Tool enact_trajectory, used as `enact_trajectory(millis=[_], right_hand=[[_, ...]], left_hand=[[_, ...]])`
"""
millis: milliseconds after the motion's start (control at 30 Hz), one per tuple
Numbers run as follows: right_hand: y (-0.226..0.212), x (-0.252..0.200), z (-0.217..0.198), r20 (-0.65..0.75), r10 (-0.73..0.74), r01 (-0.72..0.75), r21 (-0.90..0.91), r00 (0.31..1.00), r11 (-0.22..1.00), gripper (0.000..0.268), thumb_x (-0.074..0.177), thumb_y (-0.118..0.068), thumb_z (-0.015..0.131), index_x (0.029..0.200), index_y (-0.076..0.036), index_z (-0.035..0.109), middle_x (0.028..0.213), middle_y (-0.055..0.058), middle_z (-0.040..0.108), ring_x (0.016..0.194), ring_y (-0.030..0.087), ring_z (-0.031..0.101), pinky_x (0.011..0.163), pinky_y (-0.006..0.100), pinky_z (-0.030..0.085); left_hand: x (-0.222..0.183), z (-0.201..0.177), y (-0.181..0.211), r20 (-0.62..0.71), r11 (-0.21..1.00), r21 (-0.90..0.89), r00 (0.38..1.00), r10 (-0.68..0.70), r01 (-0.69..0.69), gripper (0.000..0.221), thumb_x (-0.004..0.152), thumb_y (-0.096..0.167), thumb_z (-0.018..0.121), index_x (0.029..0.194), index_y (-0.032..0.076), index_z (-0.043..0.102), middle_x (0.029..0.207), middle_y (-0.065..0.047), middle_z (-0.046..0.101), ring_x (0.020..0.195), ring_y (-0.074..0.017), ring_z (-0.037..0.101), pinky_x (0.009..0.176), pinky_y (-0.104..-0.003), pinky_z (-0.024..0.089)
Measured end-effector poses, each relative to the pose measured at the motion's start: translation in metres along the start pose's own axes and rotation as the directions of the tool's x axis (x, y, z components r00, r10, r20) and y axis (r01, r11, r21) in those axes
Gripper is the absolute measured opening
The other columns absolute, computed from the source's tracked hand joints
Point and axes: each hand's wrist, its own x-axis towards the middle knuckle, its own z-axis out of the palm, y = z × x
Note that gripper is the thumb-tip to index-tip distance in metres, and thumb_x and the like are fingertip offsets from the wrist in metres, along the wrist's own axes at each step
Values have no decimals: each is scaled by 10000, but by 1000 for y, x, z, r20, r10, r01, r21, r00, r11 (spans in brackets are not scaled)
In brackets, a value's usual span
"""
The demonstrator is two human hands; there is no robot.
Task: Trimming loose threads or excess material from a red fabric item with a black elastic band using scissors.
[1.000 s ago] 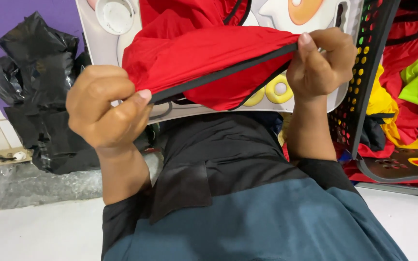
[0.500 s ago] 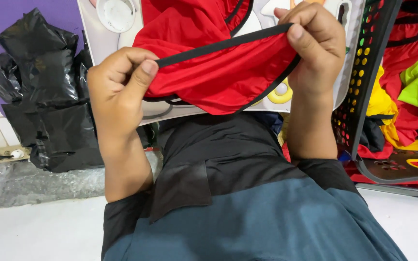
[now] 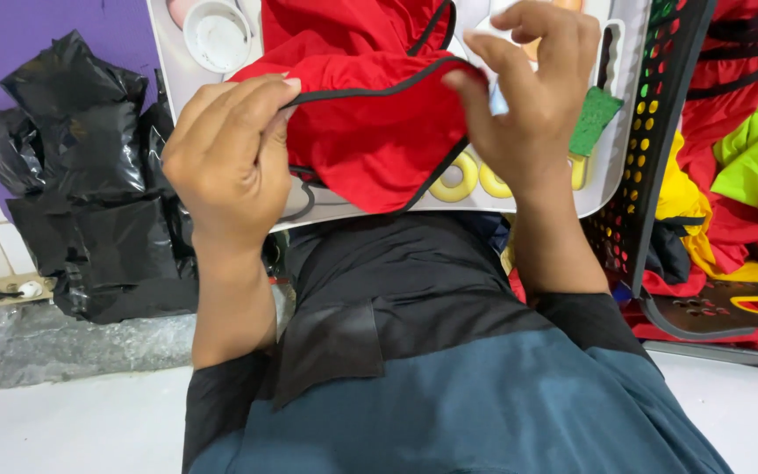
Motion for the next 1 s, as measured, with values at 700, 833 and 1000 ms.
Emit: enact_trajectory(millis=[700, 833, 1000], right_hand=[[5, 9, -17, -241, -65, 82, 64, 968, 995, 188, 847, 251, 778, 916, 97, 695, 909, 183, 608, 719, 282, 487, 618, 409, 410], [18, -5, -15, -240, -32, 52, 80, 970, 995, 220, 840, 269, 794, 937, 93, 705, 912, 179, 601, 685, 260, 473, 578, 388, 375], [14, -7, -19, -206, 1, 28, 138, 979, 990, 223, 810, 259, 831, 884, 91, 703, 881, 185, 636, 721, 283, 528, 630, 397, 417]], left_hand=[[-1, -19, -1, -242, 931, 258, 916, 321, -258, 351, 772, -193, 863, 804, 50, 611, 949, -60, 534, 904, -300, 485, 848, -498, 516], [-8, -21, -3, -221, 949, 199, 932, 286, -244, 337, 754, -236, 864, 807, 1, 630, 914, -106, 585, 797, -308, 550, 764, -486, 486], [-15, -23, 5, -245, 969, 138, 941, 234, -205, 321, 769, -245, 858, 868, -29, 643, 916, -156, 610, 775, -341, 625, 734, -489, 573]])
